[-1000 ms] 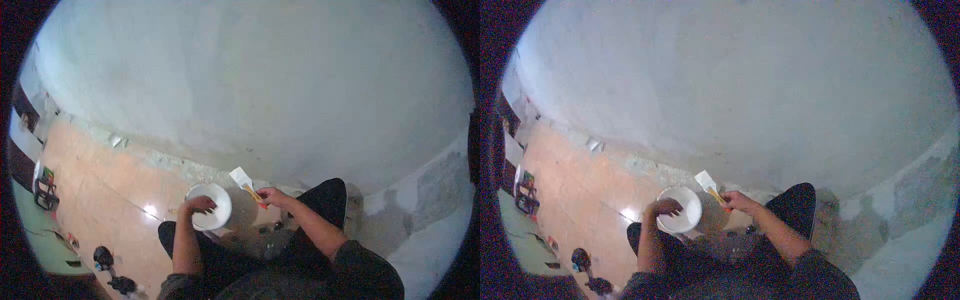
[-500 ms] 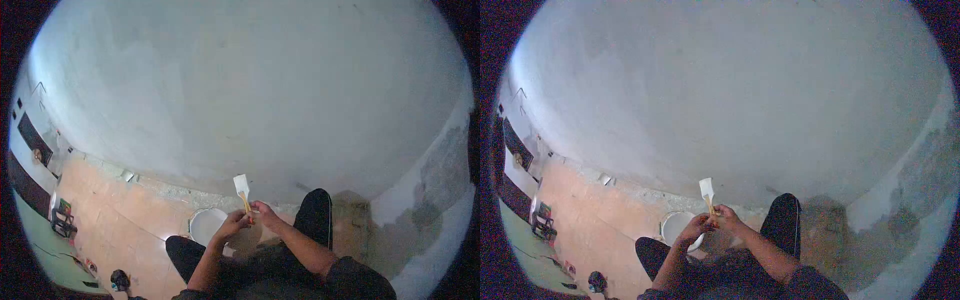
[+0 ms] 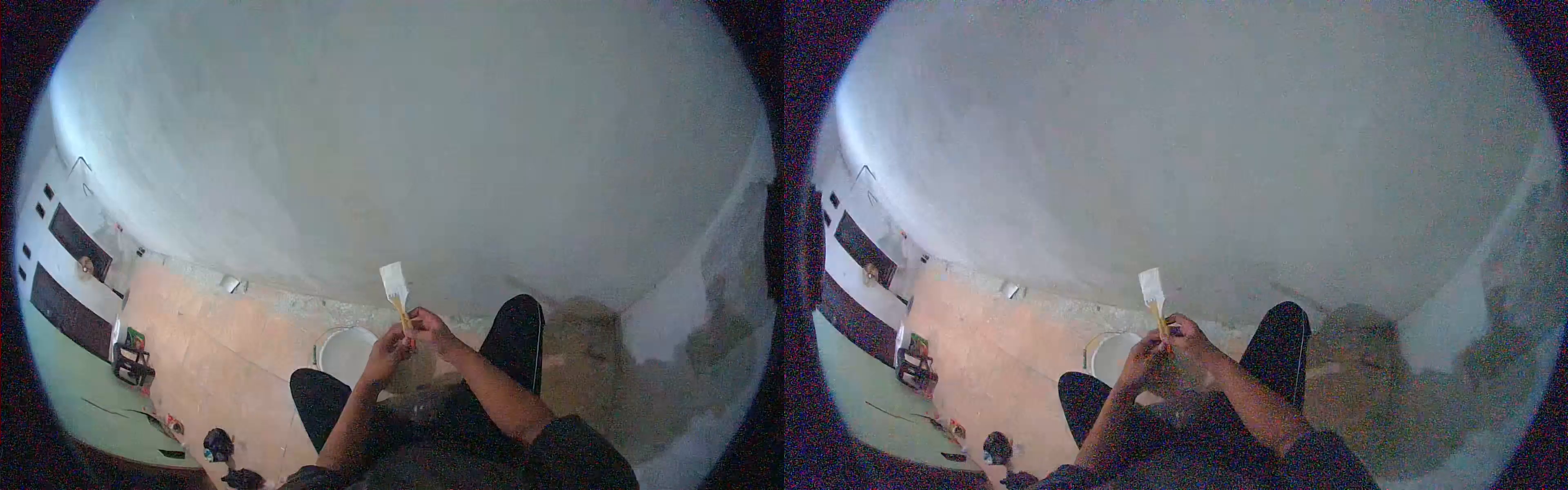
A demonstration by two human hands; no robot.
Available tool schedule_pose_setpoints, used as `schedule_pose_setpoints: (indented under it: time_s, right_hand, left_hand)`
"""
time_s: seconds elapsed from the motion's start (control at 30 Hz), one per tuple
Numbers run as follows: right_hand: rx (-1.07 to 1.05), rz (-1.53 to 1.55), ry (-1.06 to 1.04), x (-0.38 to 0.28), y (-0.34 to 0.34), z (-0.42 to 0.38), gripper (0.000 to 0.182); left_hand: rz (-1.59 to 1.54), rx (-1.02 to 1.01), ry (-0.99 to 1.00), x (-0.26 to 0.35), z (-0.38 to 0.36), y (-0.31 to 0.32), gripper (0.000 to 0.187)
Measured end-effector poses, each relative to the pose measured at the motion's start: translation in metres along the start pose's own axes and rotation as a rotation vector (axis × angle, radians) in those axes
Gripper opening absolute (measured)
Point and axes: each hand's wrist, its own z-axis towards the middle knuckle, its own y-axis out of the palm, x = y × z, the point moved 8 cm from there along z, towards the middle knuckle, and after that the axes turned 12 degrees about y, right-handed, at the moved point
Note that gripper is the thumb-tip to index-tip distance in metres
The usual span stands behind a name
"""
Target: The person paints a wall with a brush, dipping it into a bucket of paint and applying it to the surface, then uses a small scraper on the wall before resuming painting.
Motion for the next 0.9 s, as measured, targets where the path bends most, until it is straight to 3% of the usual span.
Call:
schedule_pose_setpoints:
  time_s: [0.1,0.17,0.3,0.4,0.5,0.53,0.6,0.67,0.73,0.83,0.9]
  right_hand:
    - [0.014,0.130,0.133,0.012,-0.010,0.004,0.027]
    - [-0.099,0.080,0.196,0.015,-0.004,0.004,0.028]
    - [-0.059,-0.033,0.128,-0.012,0.015,0.003,0.029]
    - [0.044,-0.169,0.044,-0.015,0.006,0.003,0.026]
    - [0.128,-0.050,0.111,-0.010,-0.012,0.000,0.015]
    - [0.145,-0.059,0.116,-0.005,-0.017,0.000,0.015]
    - [0.241,-0.256,0.087,0.007,-0.037,0.003,0.014]
    - [0.360,-0.453,-0.012,0.007,-0.043,0.000,0.014]
    - [0.301,-0.141,0.174,0.033,-0.049,0.000,0.017]
    - [0.317,-0.202,0.239,0.049,-0.056,-0.002,0.024]
    - [0.314,-0.247,0.258,0.042,-0.040,-0.006,0.027]
  left_hand:
    - [0.002,0.050,-0.107,0.012,-0.005,0.008,0.020]
    - [0.102,-0.002,-0.131,0.021,-0.005,0.011,0.022]
    - [0.136,-0.049,-0.044,0.018,-0.003,-0.009,0.020]
    - [0.039,-0.163,-0.170,0.022,0.002,-0.016,0.023]
    - [0.442,-0.643,-0.378,-0.029,0.006,-0.035,0.033]
    - [0.427,-0.654,-0.370,-0.031,0.011,-0.046,0.033]
    - [0.815,-1.055,-0.215,-0.038,0.017,-0.057,0.035]
    - [0.823,-0.988,-0.210,-0.028,0.034,-0.070,0.037]
    - [0.834,-0.920,-0.206,-0.024,0.046,-0.085,0.040]
    - [0.886,-0.835,-0.026,-0.006,0.069,-0.093,0.040]
    - [0.793,-0.789,-0.007,-0.003,0.069,-0.102,0.037]
